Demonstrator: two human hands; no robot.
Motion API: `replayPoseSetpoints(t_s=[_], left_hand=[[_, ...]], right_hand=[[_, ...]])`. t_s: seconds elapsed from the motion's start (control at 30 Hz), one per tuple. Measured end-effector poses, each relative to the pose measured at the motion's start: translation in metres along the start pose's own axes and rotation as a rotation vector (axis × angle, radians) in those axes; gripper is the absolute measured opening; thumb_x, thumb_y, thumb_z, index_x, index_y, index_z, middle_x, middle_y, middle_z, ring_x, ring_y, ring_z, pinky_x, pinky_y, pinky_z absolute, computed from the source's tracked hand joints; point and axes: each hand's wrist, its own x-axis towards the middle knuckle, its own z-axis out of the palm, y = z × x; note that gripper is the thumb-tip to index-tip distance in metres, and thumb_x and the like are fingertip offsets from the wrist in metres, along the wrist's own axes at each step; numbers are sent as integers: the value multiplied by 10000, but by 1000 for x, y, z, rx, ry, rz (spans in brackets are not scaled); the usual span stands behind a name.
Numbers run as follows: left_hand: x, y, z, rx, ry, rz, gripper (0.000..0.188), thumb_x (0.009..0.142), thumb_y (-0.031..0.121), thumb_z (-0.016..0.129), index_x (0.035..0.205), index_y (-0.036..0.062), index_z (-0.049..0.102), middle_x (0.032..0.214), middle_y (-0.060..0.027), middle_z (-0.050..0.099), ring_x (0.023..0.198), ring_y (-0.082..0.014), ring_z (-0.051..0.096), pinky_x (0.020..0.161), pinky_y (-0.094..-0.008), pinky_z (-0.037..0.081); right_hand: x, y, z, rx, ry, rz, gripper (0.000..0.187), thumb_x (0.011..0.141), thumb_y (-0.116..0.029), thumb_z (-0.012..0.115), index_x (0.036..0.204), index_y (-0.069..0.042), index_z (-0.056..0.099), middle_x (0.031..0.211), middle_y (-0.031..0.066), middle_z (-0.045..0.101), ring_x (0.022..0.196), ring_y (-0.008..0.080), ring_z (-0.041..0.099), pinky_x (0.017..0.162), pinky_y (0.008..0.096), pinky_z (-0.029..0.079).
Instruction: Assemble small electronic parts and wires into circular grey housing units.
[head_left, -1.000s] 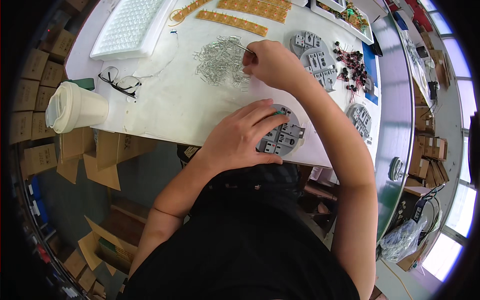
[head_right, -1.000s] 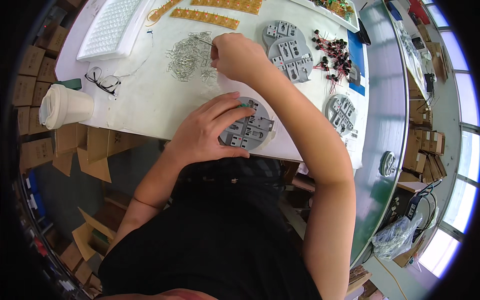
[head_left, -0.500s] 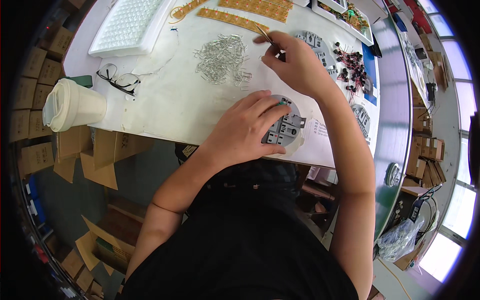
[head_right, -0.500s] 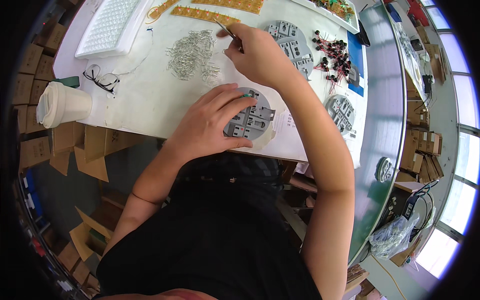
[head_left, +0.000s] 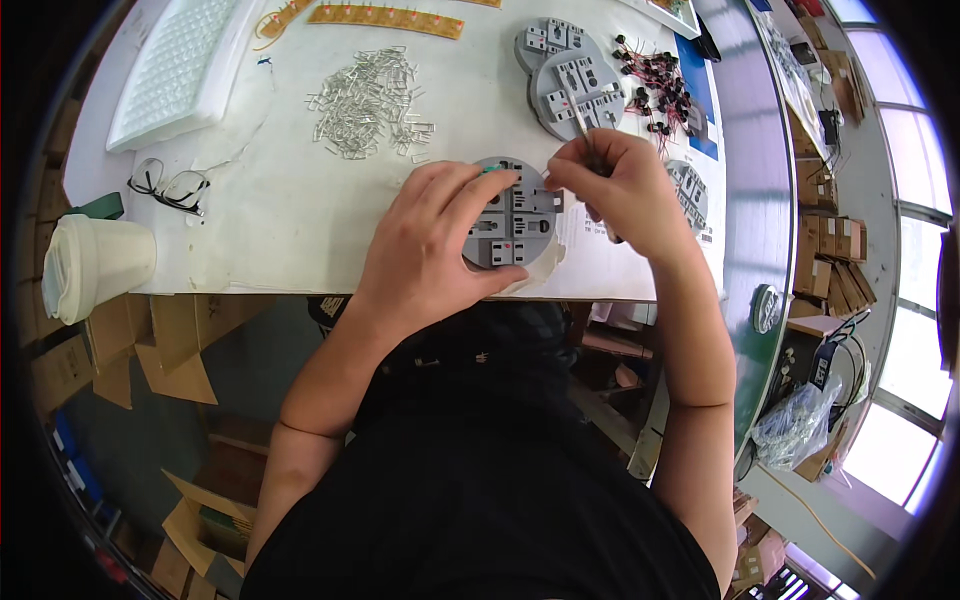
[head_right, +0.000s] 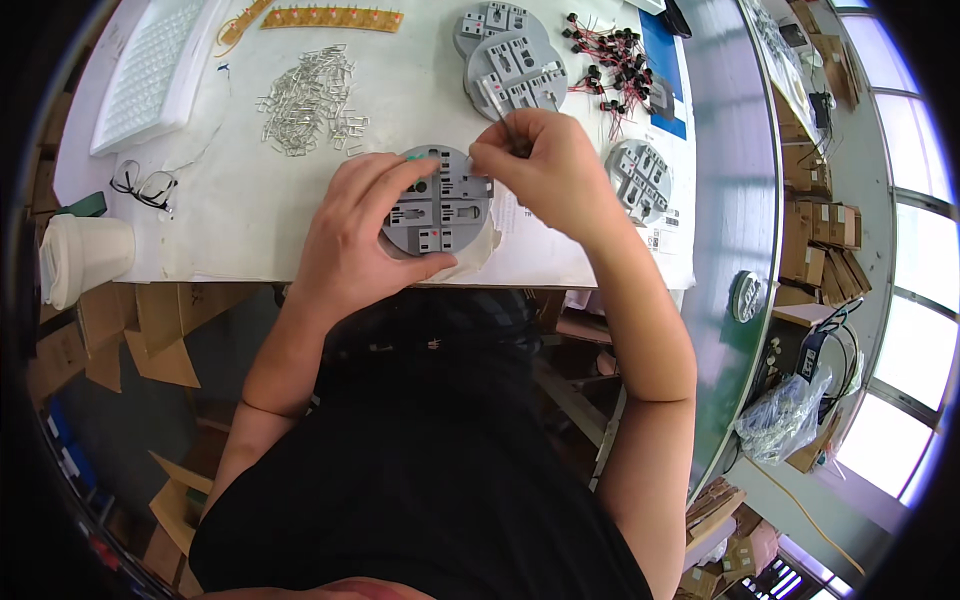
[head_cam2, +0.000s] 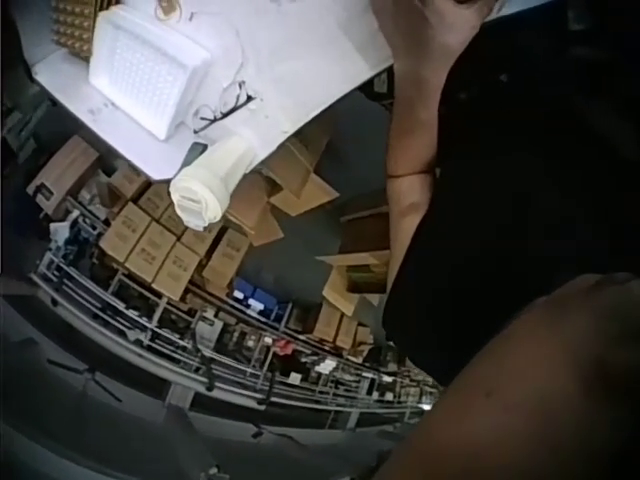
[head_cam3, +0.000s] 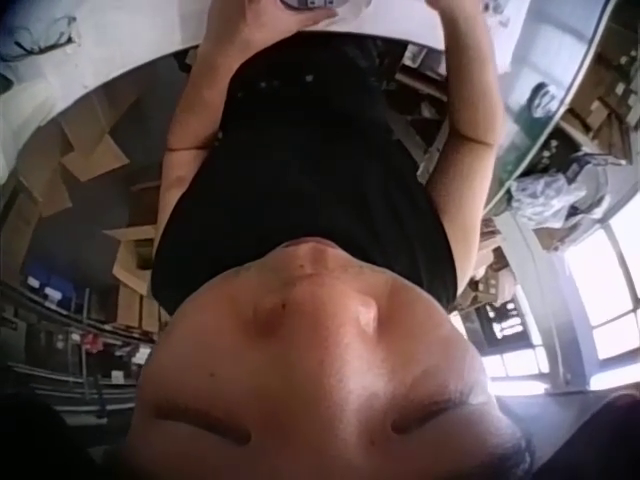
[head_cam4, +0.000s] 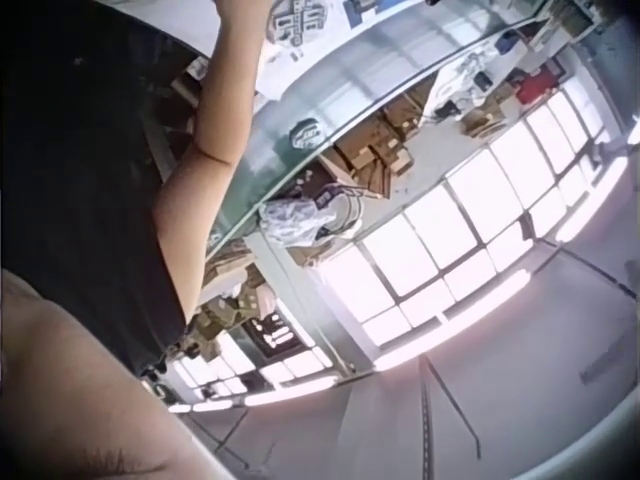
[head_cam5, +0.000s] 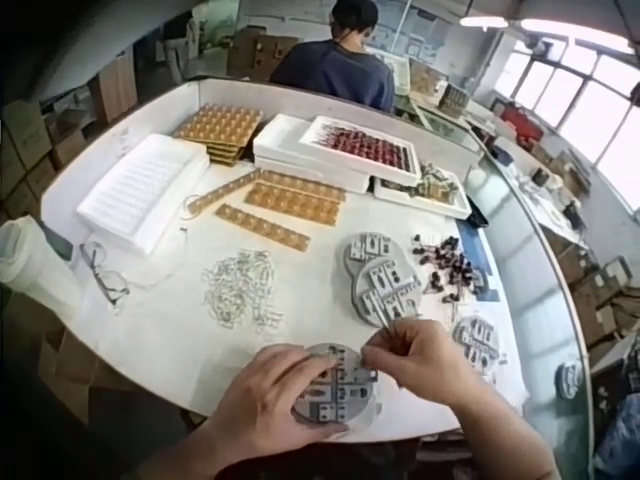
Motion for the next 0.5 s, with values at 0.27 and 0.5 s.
replayPoseSetpoints(t_s=[0.27,0.5], left_hand=[[-1,-3,4,-42,4,13,831,622,266,1018,1355,126,655,1304,-100,648,1259,-337,625,1044,-459,551],[-2,-2,2,-23,3,2,818,630,278,1018,1348,131,653,1305,-93,650,1266,-331,626,1044,-455,557]], right_hand=[[11,29,22,-30,80,-99,297,943,-235,789,962,59,747,772,87,730,653,104,611,600,309,505],[8,36,30,-104,113,-147,319,933,-259,806,969,53,748,793,98,719,681,131,625,636,310,512]])
